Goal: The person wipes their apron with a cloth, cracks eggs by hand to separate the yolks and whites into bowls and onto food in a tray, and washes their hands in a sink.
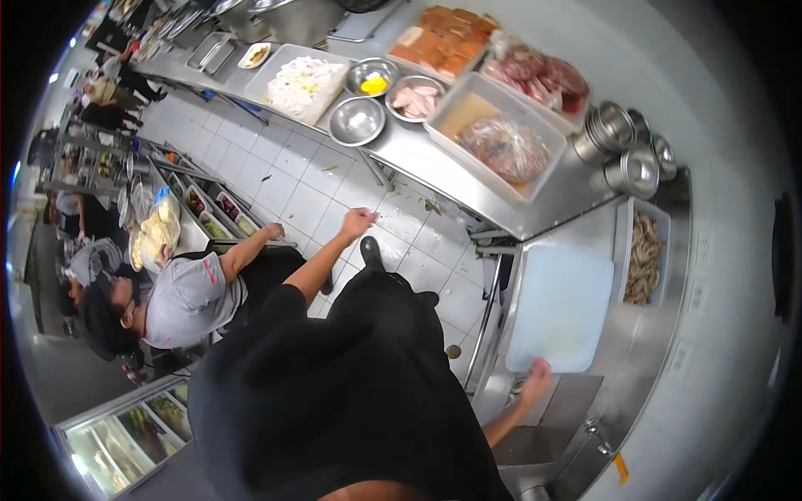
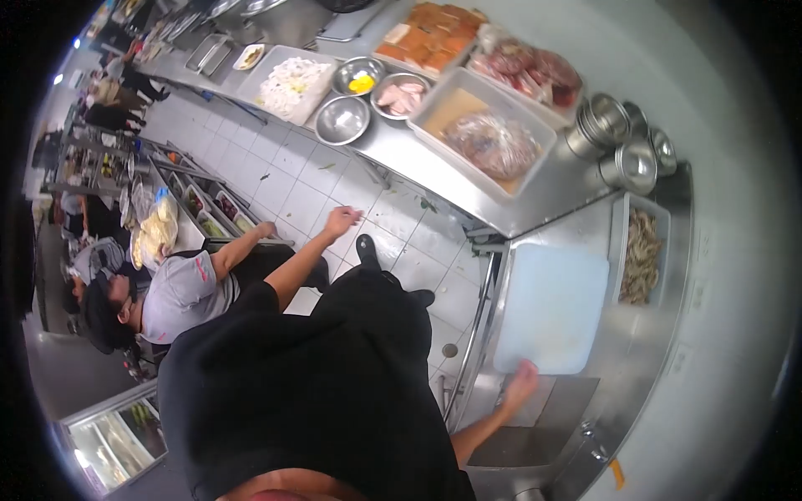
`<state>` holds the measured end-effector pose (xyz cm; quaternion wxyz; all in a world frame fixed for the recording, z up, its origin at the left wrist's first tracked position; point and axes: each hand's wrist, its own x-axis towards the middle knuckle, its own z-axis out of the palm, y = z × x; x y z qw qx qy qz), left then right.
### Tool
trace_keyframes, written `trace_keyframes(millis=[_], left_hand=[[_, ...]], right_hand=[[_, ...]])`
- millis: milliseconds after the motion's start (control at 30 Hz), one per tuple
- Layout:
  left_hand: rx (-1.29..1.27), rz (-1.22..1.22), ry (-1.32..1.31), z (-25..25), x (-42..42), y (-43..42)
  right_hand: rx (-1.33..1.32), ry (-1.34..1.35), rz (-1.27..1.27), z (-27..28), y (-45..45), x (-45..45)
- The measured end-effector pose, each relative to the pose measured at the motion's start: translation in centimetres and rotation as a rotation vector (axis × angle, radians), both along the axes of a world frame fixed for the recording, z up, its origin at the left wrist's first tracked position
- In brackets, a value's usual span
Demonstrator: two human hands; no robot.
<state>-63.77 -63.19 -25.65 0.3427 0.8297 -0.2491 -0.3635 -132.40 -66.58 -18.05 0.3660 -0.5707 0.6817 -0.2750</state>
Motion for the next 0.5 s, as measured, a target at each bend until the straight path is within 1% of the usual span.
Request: trace_keyframes(millis=[33, 67, 100, 133, 200, 267, 300, 333, 367, 400, 433, 467, 500], left_hand=[[-0.176, 0.175, 0.086, -2.1, 2.6, 2.3], [-0.163, 0.279, 0.127, -2.0, 4.5, 3.9], [-0.119, 0.363, 0.189, -1.8, 6.3, 5.1], [-0.073, 0.445, 0.252, -1.5, 8.0, 6.0], [-0.070, 0.451, 0.400, -0.6, 11.0, 7.3], [-0.103, 0.444, 0.504, 1.3, 14.7, 7.6], [-0.163, 0.422, 0.560, 1.2, 16.7, 8.0], [-0.324, 0.389, 0.625, -3.4, 19.1, 9.3], [-0.579, 0.246, 0.646, -6.6, 21.7, 10.1], [-0.433, 0.362, 0.612, -2.0, 22.8, 9.0], [-0.374, 0.435, 0.610, 0.6, 24.2, 7.8], [-0.382, 0.481, 0.588, 3.1, 25.8, 7.1], [-0.446, 0.497, 0.564, 3.6, 27.6, 6.7]], right_hand=[[0.095, 0.051, 0.022, 0.1, -2.0, 5.5], [-0.059, 0.125, 0.304, 0.6, -3.6, 11.2], [-0.207, 0.304, 0.608, -2.7, -5.4, 14.6], [-0.018, 0.223, 0.546, -2.3, -6.1, 20.5], [0.232, 0.180, 0.775, -3.8, -7.4, 29.6], [0.143, 0.210, 0.929, -1.7, -8.6, 41.3], [0.098, 0.220, 1.026, -0.5, -9.0, 46.0], [0.159, 0.153, 1.050, 0.0, -9.4, 50.1], [0.199, 0.070, 1.089, 0.4, -10.2, 55.1], [0.246, -0.012, 1.134, 0.5, -10.9, 60.4], [0.294, -0.098, 1.126, 1.3, -11.3, 64.9], [0.360, -0.173, 1.107, 2.5, -11.6, 69.1], [0.353, -0.224, 1.132, 3.7, -12.3, 72.8]])
